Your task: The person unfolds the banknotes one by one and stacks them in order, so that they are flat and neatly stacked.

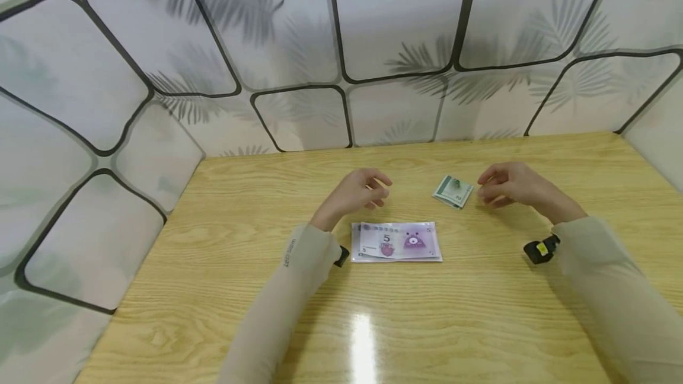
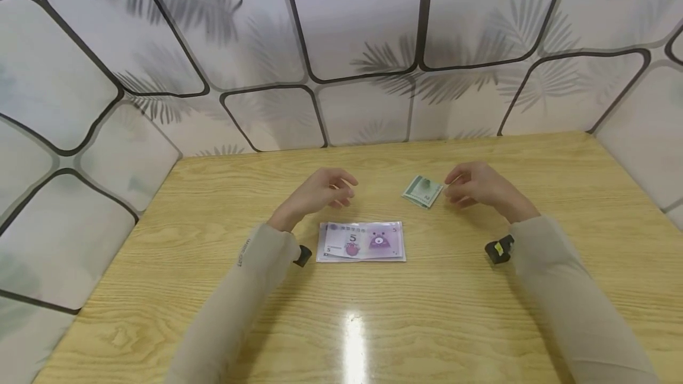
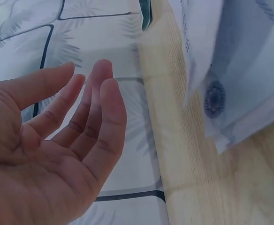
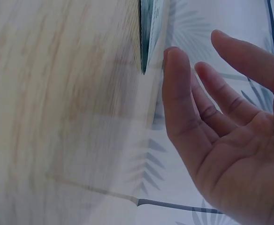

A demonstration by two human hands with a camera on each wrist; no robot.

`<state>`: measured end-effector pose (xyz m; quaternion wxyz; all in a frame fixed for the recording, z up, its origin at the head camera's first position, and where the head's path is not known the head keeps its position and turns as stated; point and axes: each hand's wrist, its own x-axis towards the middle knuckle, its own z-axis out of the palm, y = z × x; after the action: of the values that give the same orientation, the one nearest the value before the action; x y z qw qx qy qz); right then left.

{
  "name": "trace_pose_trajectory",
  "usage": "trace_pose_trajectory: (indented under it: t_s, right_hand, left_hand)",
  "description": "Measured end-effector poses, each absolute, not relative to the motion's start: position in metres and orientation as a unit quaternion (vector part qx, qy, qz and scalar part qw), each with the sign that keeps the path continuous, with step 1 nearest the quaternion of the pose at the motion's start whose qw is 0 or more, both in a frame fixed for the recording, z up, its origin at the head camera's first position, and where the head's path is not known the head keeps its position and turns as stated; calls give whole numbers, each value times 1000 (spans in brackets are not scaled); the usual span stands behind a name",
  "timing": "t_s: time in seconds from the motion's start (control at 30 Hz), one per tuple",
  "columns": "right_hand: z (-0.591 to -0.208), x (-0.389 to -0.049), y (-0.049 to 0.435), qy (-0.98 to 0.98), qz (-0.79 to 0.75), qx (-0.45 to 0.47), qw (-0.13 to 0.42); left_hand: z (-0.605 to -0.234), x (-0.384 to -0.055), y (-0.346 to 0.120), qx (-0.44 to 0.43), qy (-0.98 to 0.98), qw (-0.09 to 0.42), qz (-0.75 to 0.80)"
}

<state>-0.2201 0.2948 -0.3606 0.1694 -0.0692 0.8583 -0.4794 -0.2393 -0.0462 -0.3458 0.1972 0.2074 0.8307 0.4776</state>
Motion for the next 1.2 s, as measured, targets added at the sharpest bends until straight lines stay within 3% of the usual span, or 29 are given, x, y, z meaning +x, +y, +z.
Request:
trace_pose_trajectory:
  t_s: [0.63, 1.2]
  right_hand:
    - [-364, -228, 302, 858, -481, -44, 174]
    - [-369, -232, 304, 848, -501, -35, 172]
  left_hand:
    - [-341, -259, -6, 241, 843, 200, 438]
    - [-350, -271, 29, 213, 839, 220, 450]
